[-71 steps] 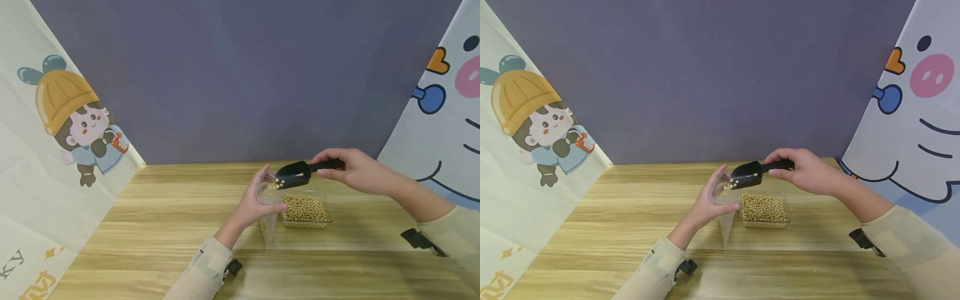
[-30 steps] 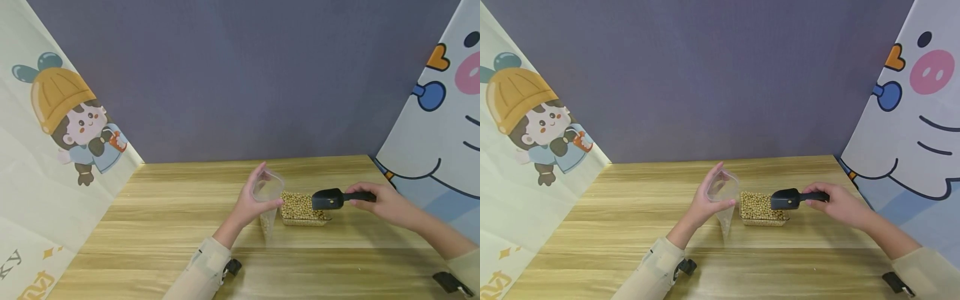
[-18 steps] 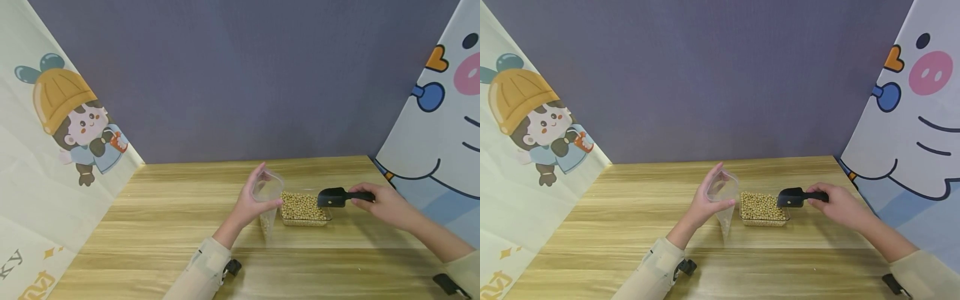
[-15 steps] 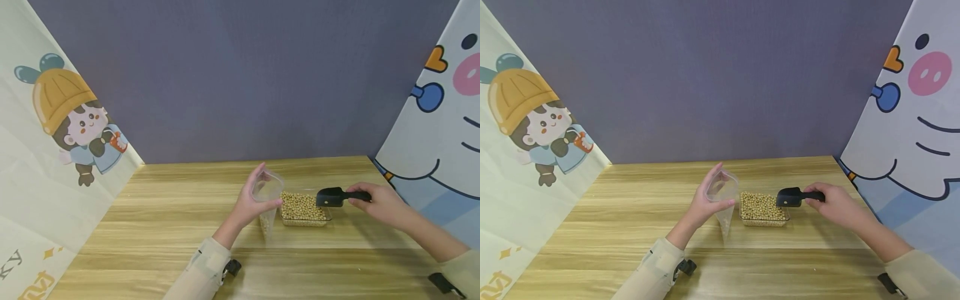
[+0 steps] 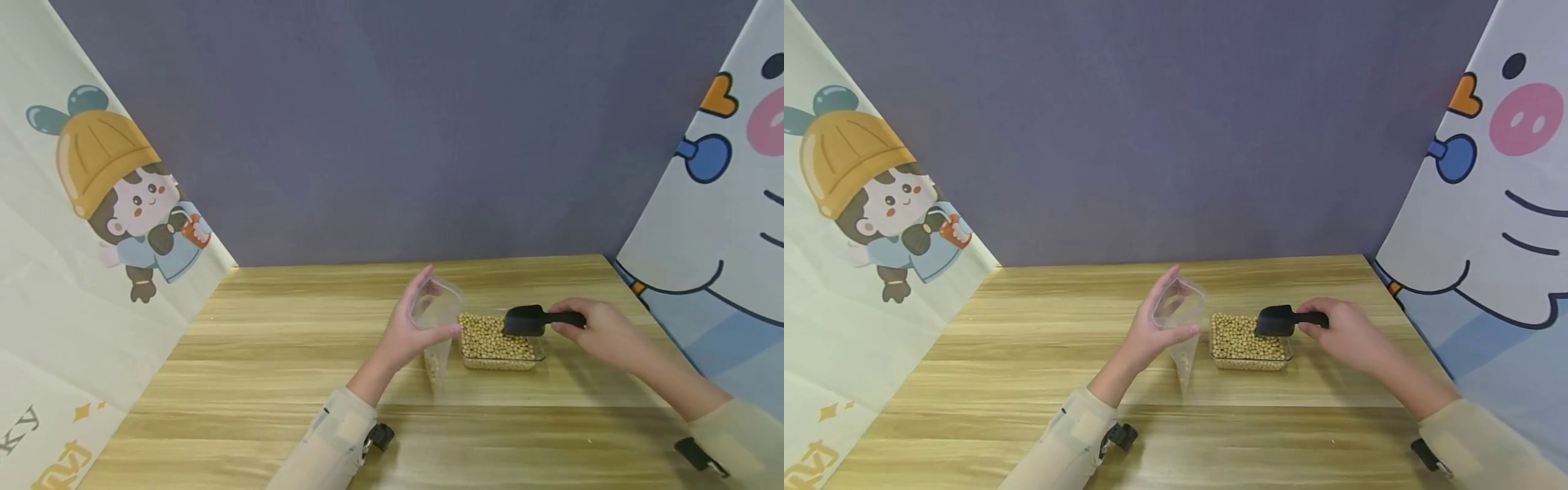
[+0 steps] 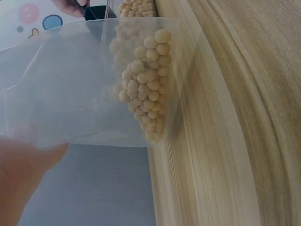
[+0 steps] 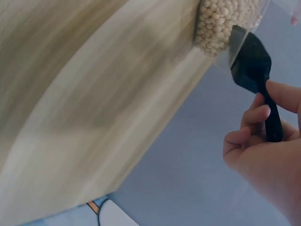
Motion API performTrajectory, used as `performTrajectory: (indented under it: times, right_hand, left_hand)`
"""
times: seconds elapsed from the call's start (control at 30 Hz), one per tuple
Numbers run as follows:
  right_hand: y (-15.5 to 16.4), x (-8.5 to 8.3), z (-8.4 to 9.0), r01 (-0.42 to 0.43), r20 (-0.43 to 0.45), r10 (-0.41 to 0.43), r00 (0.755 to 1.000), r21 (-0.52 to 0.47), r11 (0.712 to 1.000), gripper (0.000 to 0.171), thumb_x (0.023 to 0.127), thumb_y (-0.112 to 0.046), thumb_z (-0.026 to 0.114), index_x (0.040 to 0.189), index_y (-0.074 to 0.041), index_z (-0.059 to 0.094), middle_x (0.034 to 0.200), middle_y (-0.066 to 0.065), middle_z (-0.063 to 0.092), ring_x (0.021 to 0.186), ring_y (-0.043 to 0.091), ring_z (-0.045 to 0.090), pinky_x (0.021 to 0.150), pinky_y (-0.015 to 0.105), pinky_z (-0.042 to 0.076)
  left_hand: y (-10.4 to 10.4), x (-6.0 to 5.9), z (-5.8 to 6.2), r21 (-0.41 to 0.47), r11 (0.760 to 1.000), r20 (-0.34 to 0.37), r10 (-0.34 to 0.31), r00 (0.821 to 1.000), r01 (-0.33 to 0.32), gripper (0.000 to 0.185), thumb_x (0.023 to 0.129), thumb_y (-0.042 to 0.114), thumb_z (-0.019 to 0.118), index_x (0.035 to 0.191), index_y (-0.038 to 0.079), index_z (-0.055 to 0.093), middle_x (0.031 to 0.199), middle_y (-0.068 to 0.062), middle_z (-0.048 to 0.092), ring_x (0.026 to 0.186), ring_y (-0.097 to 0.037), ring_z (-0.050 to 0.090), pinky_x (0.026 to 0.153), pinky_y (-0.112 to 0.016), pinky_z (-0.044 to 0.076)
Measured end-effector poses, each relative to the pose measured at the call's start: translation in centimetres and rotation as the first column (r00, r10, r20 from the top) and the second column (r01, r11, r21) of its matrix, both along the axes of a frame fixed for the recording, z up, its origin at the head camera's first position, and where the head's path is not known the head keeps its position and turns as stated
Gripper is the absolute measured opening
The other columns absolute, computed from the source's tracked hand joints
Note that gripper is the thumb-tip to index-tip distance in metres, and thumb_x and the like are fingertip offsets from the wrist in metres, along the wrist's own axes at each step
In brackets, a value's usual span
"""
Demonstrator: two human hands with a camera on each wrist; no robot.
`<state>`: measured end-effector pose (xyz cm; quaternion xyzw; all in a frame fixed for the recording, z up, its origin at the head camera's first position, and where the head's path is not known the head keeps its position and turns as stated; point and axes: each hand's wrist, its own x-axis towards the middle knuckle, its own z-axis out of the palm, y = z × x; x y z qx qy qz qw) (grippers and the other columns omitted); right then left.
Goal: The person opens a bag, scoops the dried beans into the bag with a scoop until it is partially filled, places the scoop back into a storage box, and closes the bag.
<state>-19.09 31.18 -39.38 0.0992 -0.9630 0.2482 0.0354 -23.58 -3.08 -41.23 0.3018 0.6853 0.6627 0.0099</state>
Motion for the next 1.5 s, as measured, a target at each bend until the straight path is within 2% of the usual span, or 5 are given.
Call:
performTrajectory:
  times: [0.33, 0.6, 0.9, 1.27, 1.5]
  right_hand:
    - [-0.4, -1.0, -1.7, -0.018, 0.092, 0.032, 0.995, -0.145, 0.989, 0.036, 0.104, -0.027, 0.069, 0.131, -0.003, 0.07, 0.128, 0.022, 0.072, 0.092, 0.018, 0.064, 0.07, 0.026, 0.05]
    - [-1.7, -1.3, -2.2, -0.034, 0.095, 0.051, 0.994, -0.178, 0.983, 0.036, 0.105, -0.03, 0.067, 0.132, -0.006, 0.07, 0.138, 0.025, 0.068, 0.13, 0.051, 0.061, 0.102, 0.065, 0.054]
    - [-2.4, -1.6, -2.6, -0.056, 0.093, 0.078, 0.993, -0.213, 0.975, 0.036, 0.105, -0.03, 0.067, 0.133, -0.007, 0.07, 0.139, 0.024, 0.068, 0.129, 0.047, 0.063, 0.1, 0.061, 0.056]
    - [-2.6, -1.4, -3.1, -0.056, 0.061, 0.067, 0.996, -0.174, 0.983, 0.038, 0.103, -0.031, 0.071, 0.135, -0.011, 0.072, 0.144, 0.022, 0.067, 0.137, 0.054, 0.056, 0.108, 0.076, 0.047]
    - [-2.5, -1.6, -3.4, -0.035, 0.079, 0.048, 0.996, -0.157, 0.987, 0.04, 0.102, -0.032, 0.072, 0.137, -0.013, 0.073, 0.144, 0.023, 0.067, 0.126, 0.048, 0.065, 0.096, 0.061, 0.057]
  left_hand:
    - [0.0, -0.1, -0.2, -0.001, 1.0, 0.005, -0.003, 1.0, 0.003, 0.117, 0.078, 0.043, 0.093, 0.17, 0.016, 0.024, 0.152, -0.016, 0.05, 0.148, -0.039, 0.043, 0.134, -0.05, 0.029]
    - [0.0, -0.1, 0.0, 0.0, 1.0, -0.006, 0.006, 1.0, -0.006, 0.115, 0.079, 0.04, 0.093, 0.169, 0.015, 0.025, 0.152, -0.017, 0.05, 0.147, -0.039, 0.043, 0.134, -0.051, 0.03]
    - [0.1, 0.1, 0.3, -0.004, 1.0, 0.01, 0.012, 1.0, -0.012, 0.112, 0.079, 0.023, 0.091, 0.169, 0.016, 0.025, 0.152, -0.015, 0.051, 0.147, -0.036, 0.044, 0.134, -0.047, 0.03]
    - [0.1, 0.0, 0.3, -0.007, 1.0, -0.009, 0.014, 1.0, -0.014, 0.116, 0.079, 0.036, 0.093, 0.169, 0.012, 0.024, 0.151, -0.016, 0.051, 0.146, -0.036, 0.045, 0.134, -0.049, 0.031]
    - [0.0, 0.0, 0.3, -0.007, 1.0, -0.009, 0.009, 1.0, -0.009, 0.118, 0.079, 0.04, 0.093, 0.169, 0.01, 0.023, 0.152, -0.015, 0.05, 0.147, -0.036, 0.044, 0.134, -0.049, 0.03]
